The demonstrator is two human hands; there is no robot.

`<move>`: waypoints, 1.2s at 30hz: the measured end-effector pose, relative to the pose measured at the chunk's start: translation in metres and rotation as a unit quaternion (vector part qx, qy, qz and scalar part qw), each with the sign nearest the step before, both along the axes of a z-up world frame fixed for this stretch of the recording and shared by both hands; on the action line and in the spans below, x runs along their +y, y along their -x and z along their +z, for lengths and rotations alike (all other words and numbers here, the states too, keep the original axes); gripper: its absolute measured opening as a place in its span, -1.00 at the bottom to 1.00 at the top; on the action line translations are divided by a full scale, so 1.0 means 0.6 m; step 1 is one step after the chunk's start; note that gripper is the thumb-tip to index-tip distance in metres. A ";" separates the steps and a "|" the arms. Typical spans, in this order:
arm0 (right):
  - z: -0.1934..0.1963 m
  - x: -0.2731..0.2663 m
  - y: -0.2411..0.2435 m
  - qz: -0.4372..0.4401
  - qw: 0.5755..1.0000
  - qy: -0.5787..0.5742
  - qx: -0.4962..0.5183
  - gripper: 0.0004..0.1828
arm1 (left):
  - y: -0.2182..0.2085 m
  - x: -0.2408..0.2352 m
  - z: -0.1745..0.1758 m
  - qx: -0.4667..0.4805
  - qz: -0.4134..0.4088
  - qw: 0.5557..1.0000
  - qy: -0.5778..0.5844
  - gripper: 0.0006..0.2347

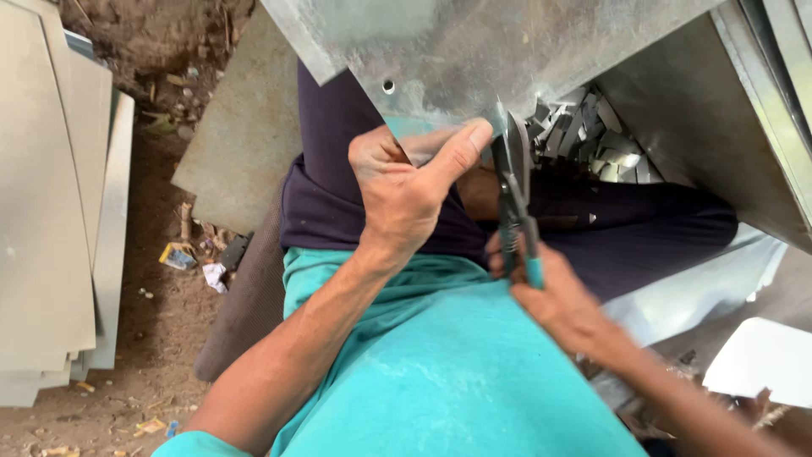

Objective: The person sits cross-legged on the ground and uses tin snips to cut a large rectangular metal sheet. They repeatedly trim the edges of the sheet, creating small metal scraps that fall onto the ground. The person adjusts the sheet's position on their lap periodically to access different sections for cutting.

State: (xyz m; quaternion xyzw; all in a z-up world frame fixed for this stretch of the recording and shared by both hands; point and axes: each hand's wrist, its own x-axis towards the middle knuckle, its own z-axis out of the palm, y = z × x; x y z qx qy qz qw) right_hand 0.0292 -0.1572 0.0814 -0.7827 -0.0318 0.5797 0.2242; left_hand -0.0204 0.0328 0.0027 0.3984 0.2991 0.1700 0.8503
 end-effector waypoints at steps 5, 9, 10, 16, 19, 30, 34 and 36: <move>-0.028 0.027 0.051 -0.089 0.991 -0.055 -0.080 -0.65 | 0.000 0.005 -0.002 0.003 -0.009 1.000 -0.016 -0.89; -0.036 0.029 0.043 -0.050 0.989 0.005 -0.141 -0.73 | 0.002 0.010 -0.004 -0.008 -0.014 1.000 0.003 -0.89; -0.034 0.026 0.030 -0.020 0.985 0.029 -0.169 -0.76 | 0.005 0.013 -0.004 -0.016 -0.015 1.000 0.005 -0.89; -0.010 -0.002 -0.037 0.029 0.994 -0.026 -0.105 -0.56 | 0.059 0.057 -0.002 -0.023 -0.008 0.999 0.032 -0.88; -0.028 0.014 0.023 0.020 0.997 -0.069 -0.021 -0.54 | 0.061 0.062 -0.007 -0.010 -0.024 1.000 -0.008 -0.92; -0.048 0.024 0.027 0.062 0.991 -0.070 -0.092 -0.77 | 0.055 0.070 -0.009 0.035 -0.005 0.999 -0.014 -0.88; -0.036 -0.005 0.020 0.066 0.991 -0.047 -0.109 -0.83 | 0.008 0.183 -0.020 -0.035 0.026 0.999 -0.006 -0.83; -0.024 -0.047 0.032 0.071 0.986 -0.064 -0.134 -0.78 | -0.014 0.245 0.003 -0.047 0.001 0.999 -0.005 -0.79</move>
